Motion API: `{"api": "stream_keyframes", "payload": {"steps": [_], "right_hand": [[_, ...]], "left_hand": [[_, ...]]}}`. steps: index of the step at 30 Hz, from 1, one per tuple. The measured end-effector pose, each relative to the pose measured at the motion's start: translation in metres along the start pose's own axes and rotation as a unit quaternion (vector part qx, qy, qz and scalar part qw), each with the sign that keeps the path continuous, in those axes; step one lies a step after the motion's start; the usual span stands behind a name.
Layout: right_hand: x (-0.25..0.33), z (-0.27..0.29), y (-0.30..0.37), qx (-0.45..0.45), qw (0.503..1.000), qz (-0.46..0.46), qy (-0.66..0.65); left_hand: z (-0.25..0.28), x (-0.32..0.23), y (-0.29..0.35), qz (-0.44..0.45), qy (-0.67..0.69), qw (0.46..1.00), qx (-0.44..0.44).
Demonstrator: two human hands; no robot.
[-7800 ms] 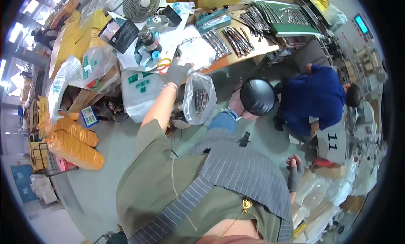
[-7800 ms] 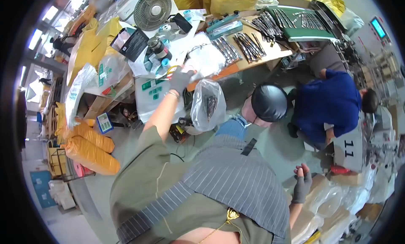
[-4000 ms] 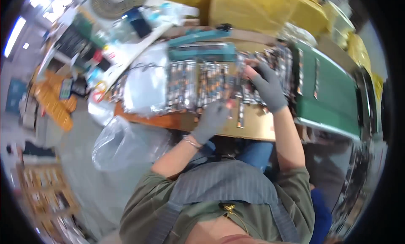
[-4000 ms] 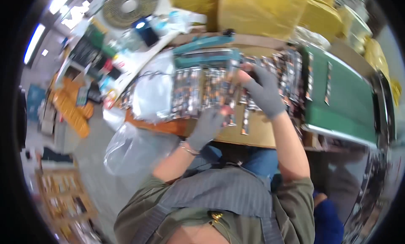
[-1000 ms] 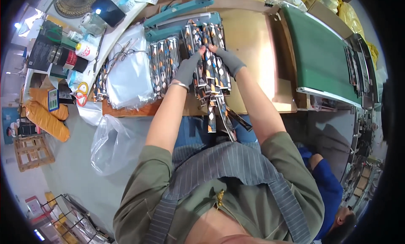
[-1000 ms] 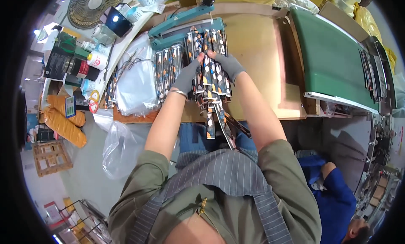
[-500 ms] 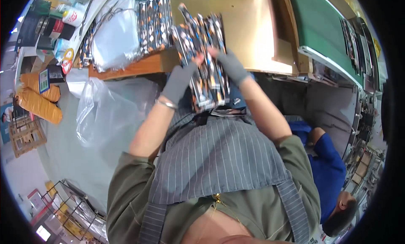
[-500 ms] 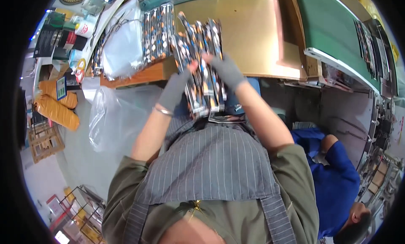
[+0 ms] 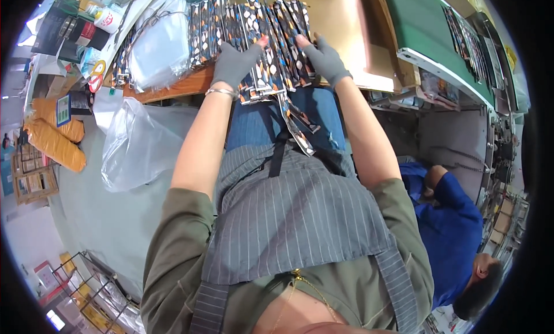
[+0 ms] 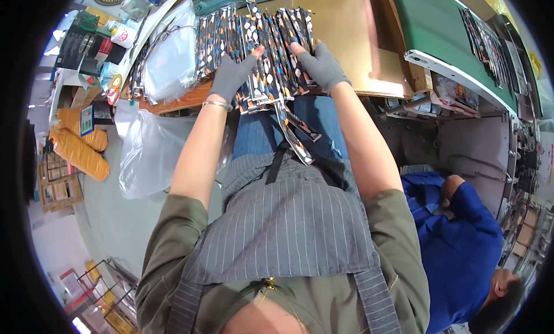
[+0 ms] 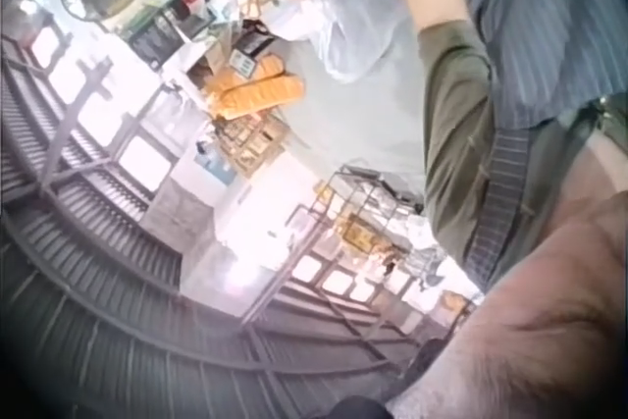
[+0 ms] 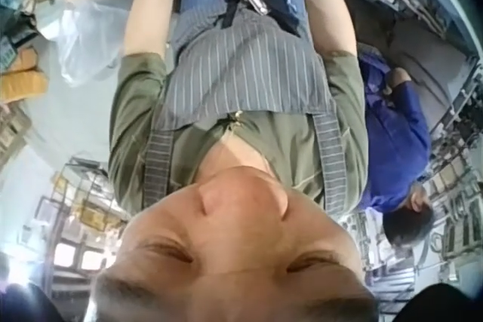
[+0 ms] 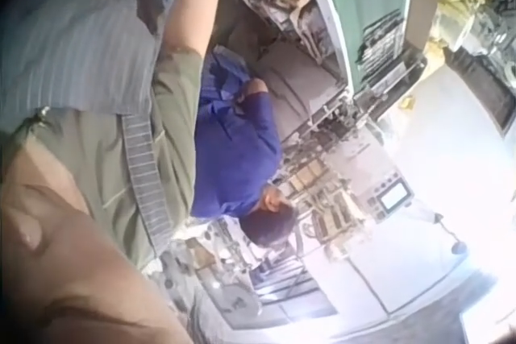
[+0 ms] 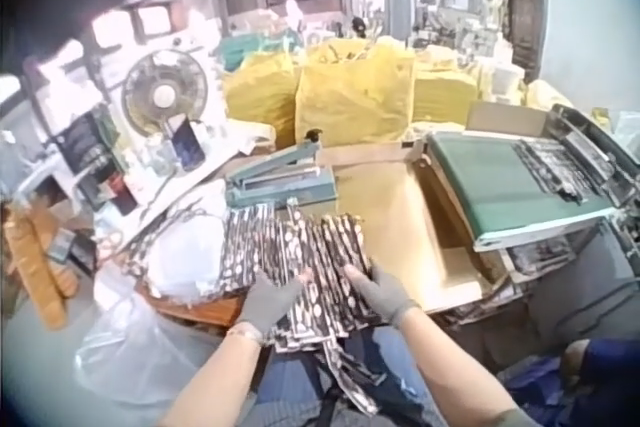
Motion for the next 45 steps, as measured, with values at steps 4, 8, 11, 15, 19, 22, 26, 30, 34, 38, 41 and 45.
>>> {"api": "stream_keyframes", "payload": {"steps": [4, 8, 11, 15, 19, 22, 26, 30, 34, 38, 41, 45], "right_hand": [[-0.031, 0.020, -0.028, -0.045, 0.995, -0.062, 0.056], [-0.021, 0.006, -0.041, -0.051, 0.991, -0.041, 0.118], [-0.009, -0.003, -0.042, -0.042, 0.992, -0.036, 0.116], [-0.019, 0.005, -0.040, -0.035, 0.986, -0.084, 0.140], [-0.020, 0.008, -0.046, -0.026, 0.989, -0.058, 0.135], [-0.021, 0.005, -0.049, -0.001, 0.993, -0.064, 0.104], [-0.026, 0.014, -0.052, -0.055, 0.995, -0.020, 0.085], [-0.022, 0.016, -0.053, -0.037, 0.995, -0.037, 0.084], [0.000, 0.017, -0.042, -0.061, 0.990, -0.053, 0.120], [-0.007, -0.006, -0.048, -0.104, 0.973, 0.038, 0.203], [-0.004, -0.006, -0.034, -0.080, 0.979, 0.151, 0.111], [-0.010, 0.002, -0.020, -0.068, 0.973, 0.183, 0.125]], "left_hand": [[0.023, -0.005, 0.067, -0.158, -0.047, 0.959, -0.232], [-0.067, 0.044, 0.132, -0.065, 0.172, 0.975, 0.124], [-0.138, 0.060, 0.124, 0.127, 0.424, 0.865, 0.236], [-0.159, 0.010, 0.141, 0.018, 0.394, 0.852, 0.344], [-0.160, -0.023, 0.199, -0.158, 0.163, 0.859, 0.458], [-0.129, -0.051, 0.226, -0.212, 0.215, 0.848, 0.436], [-0.065, -0.066, 0.213, -0.139, 0.377, 0.854, 0.329], [0.059, -0.056, 0.189, -0.287, 0.147, 0.943, -0.082], [0.173, -0.078, 0.176, -0.347, -0.049, 0.898, -0.267], [0.223, -0.124, 0.145, -0.485, 0.114, 0.807, -0.318], [0.250, -0.184, 0.129, -0.561, 0.163, 0.714, -0.387], [0.246, -0.328, 0.060, -0.780, 0.099, 0.466, -0.405]]}}
Point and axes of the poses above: each hand's wrist, its own y-axis away from the middle knuckle, its own z-axis out of the back of the hand, x = y × z, the point moved 7 cm from there along -y, towards the middle knuckle, and after that the axes turned 10 degrees about x, right-handed, at the moved point
